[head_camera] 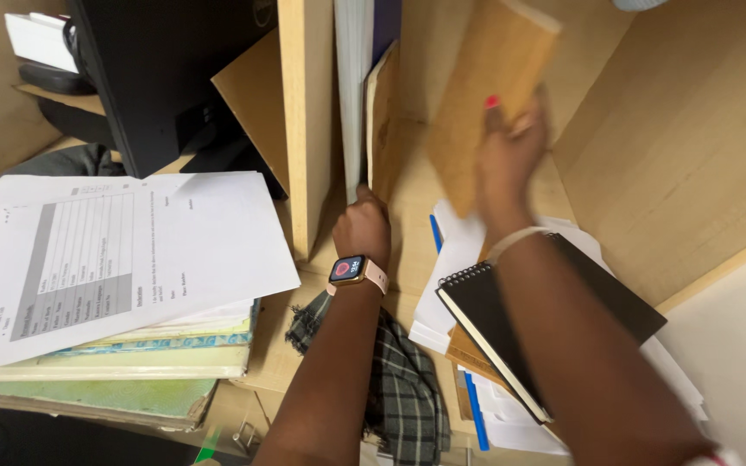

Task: The person wipes the covers of several notebooks using a cloth and then stacks the notebooks and loose papers on a shelf.

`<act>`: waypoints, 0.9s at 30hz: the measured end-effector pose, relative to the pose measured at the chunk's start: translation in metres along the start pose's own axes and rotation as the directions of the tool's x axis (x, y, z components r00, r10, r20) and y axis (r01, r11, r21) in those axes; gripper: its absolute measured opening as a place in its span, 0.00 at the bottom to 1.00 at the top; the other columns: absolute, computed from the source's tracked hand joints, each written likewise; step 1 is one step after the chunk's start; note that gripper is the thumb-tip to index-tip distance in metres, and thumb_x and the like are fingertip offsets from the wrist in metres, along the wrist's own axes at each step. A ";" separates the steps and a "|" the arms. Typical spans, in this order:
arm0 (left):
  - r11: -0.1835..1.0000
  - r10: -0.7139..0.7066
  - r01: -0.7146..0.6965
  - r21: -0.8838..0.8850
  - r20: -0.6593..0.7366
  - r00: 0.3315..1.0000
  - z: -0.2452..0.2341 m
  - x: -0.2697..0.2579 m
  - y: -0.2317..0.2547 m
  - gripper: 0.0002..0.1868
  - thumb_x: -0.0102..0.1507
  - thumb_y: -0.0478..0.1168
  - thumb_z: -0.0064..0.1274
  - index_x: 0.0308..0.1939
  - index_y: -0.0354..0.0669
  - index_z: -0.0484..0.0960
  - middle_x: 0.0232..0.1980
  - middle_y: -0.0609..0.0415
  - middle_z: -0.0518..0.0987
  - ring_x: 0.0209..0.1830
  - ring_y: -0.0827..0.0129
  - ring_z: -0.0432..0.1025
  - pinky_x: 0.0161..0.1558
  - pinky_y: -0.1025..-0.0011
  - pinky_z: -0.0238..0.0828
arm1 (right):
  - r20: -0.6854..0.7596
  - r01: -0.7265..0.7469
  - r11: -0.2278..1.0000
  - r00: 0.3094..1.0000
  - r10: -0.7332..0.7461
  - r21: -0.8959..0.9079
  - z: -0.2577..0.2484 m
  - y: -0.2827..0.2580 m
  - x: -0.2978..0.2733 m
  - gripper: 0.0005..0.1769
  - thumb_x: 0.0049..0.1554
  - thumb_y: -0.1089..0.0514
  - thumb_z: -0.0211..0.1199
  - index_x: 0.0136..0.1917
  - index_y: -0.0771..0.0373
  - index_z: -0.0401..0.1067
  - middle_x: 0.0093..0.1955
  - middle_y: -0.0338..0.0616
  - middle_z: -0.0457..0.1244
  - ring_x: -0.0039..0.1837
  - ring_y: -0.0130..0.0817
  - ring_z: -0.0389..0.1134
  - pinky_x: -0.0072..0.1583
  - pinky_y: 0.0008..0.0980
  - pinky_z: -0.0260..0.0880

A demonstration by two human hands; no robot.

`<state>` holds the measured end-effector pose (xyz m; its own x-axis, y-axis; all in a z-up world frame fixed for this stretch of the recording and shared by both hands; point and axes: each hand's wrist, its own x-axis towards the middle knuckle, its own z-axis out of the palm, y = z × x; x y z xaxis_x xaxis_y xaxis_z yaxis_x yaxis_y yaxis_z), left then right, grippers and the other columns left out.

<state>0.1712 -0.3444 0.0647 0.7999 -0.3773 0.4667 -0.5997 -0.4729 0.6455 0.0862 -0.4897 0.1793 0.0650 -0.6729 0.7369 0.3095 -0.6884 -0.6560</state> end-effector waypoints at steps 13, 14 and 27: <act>0.995 -0.103 0.103 0.008 -0.048 0.994 -0.027 -0.005 -0.010 0.15 0.69 0.54 0.48 0.44 0.49 0.80 0.32 0.40 0.83 0.32 0.42 0.79 0.34 0.47 0.76 | 0.388 -0.402 0.914 0.834 0.392 -0.059 0.072 0.031 -0.093 0.39 0.67 0.58 0.57 0.82 0.66 0.38 0.82 0.56 0.46 0.80 0.41 0.49 0.76 0.38 0.48; 0.995 -0.103 0.102 -0.006 -0.043 0.994 -0.030 -0.006 -0.008 0.16 0.68 0.55 0.48 0.44 0.49 0.80 0.32 0.41 0.83 0.32 0.42 0.79 0.34 0.47 0.76 | 0.432 -0.448 0.891 0.790 0.435 -0.077 0.073 0.027 -0.093 0.39 0.65 0.57 0.54 0.82 0.63 0.38 0.81 0.55 0.48 0.79 0.42 0.51 0.75 0.38 0.50; 0.988 -0.118 0.119 -0.100 0.011 0.993 -0.050 -0.009 -0.001 0.13 0.68 0.52 0.49 0.46 0.50 0.79 0.34 0.43 0.84 0.34 0.44 0.79 0.35 0.48 0.76 | 0.522 -0.594 0.790 0.631 0.574 -0.151 0.083 -0.002 -0.092 0.34 0.62 0.57 0.45 0.79 0.55 0.41 0.72 0.53 0.56 0.70 0.43 0.60 0.67 0.37 0.61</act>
<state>0.1658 -0.3009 0.0896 0.8650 -0.3275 0.3802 -0.4950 -0.4324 0.7537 0.1578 -0.4041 0.1268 0.7138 -0.6784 0.1740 0.0628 -0.1855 -0.9806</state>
